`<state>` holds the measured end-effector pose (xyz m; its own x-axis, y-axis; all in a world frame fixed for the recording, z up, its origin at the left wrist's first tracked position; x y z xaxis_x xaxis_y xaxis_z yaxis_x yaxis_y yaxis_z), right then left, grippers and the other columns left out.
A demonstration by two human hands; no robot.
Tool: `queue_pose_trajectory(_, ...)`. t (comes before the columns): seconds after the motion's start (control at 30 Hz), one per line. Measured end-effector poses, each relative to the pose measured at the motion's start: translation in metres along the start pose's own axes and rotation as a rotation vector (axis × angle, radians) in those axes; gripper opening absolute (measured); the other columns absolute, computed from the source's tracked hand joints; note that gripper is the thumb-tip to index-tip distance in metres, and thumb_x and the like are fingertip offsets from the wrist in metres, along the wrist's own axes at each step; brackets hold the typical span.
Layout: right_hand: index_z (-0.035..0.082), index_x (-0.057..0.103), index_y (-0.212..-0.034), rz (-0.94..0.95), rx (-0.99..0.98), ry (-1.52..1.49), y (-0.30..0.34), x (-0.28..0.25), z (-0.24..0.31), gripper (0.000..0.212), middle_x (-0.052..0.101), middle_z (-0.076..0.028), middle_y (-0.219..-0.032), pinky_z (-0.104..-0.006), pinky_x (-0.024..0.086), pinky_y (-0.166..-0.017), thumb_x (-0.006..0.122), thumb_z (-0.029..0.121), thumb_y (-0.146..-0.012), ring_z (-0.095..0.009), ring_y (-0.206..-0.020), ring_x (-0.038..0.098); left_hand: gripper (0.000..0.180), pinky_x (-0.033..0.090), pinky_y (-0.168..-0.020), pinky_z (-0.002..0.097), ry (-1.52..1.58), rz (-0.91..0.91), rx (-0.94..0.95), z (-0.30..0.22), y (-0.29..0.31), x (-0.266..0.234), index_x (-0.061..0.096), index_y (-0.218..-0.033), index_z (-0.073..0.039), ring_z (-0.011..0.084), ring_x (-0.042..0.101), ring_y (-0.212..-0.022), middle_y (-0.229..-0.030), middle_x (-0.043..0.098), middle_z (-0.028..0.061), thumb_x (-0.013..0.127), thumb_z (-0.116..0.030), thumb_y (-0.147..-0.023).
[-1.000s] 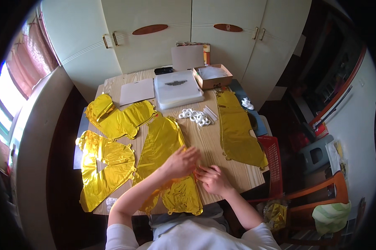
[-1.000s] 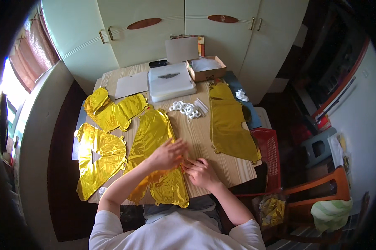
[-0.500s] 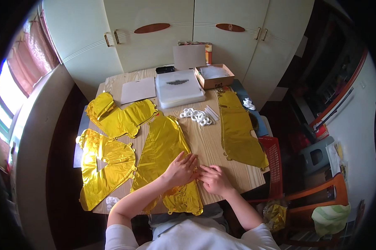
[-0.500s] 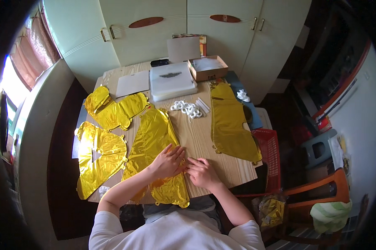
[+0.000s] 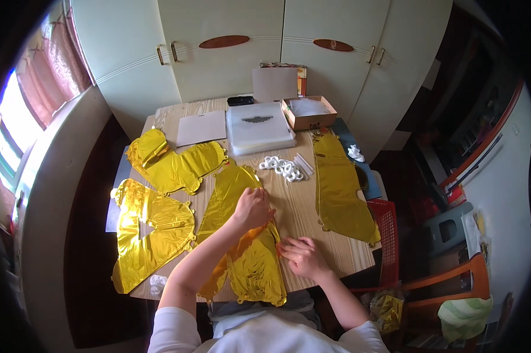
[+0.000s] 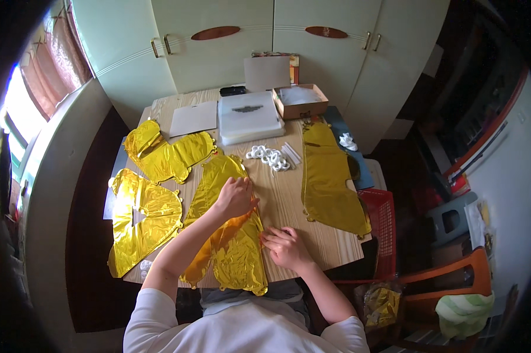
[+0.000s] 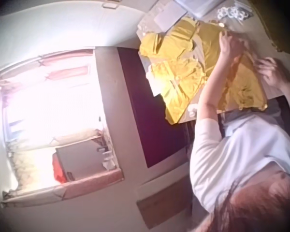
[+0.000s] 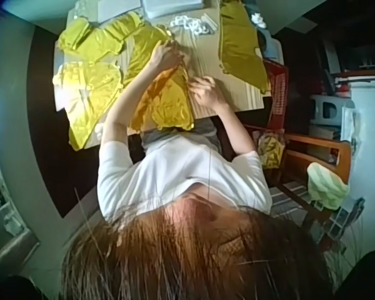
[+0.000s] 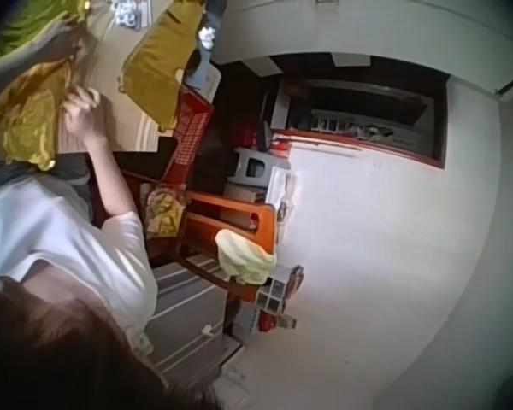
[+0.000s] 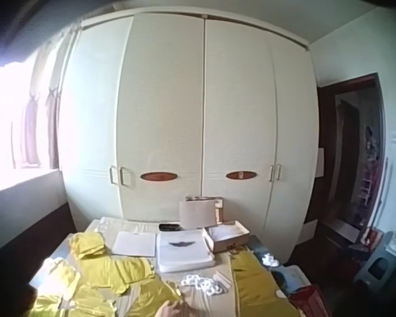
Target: Folding reflective yellow foil items and placing them into cardboard packaging sleeves.
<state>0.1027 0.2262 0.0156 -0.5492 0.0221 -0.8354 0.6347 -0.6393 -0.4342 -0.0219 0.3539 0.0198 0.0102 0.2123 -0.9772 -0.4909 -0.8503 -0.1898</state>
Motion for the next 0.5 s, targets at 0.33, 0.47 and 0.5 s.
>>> queue_pose_trajectory(0.33,0.009,0.074,-0.099,0.005,-0.016,-0.007,0.001,-0.003,0.002,0.029,0.071,-0.002,-0.112,-0.0415,0.042,-0.097,0.060,0.005,-0.074,-0.018,-0.118,0.060,0.092,0.038,-0.091,0.0324,-0.047,0.093,-0.013,0.031,-0.020,0.010,0.067,-0.109,0.000,0.0188,0.053,-0.112,-0.116,0.062,0.0096,0.066,-0.079,-0.062)
queue_pose_trajectory(0.47,0.009,0.074,-0.099,0.047,-0.029,-0.033,0.006,-0.005,0.001,0.029,0.072,-0.002,-0.110,-0.0412,0.042,-0.098,0.060,0.005,-0.074,-0.018,-0.117,0.061,0.114,0.037,-0.095,0.0335,-0.038,0.190,0.003,0.034,-0.022,0.016,0.063,-0.119,0.004,0.0195,0.049,-0.119,-0.128,0.056,0.0103,0.068,-0.086,-0.049)
queue_pose_trajectory(0.5,0.009,0.074,-0.099,0.072,-0.036,-0.047,0.005,-0.006,0.000,0.029,0.072,-0.003,-0.109,-0.0412,0.042,-0.099,0.060,0.005,-0.075,-0.018,-0.117,0.061,0.117,0.036,-0.096,0.0337,-0.030,0.214,0.005,0.034,-0.024,0.016,0.061,-0.121,0.005,0.0198,0.048,-0.120,-0.131,0.054,0.0105,0.068,-0.086,-0.047)
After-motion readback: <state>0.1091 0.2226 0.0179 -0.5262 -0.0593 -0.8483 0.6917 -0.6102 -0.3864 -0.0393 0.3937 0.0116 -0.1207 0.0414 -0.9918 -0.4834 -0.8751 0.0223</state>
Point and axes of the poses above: each hand's wrist, its own y-axis away from the middle knuckle, its own x-axis out of the palm, z = x × y, the point moved 9 cm from there along -y, towards the middle knuckle
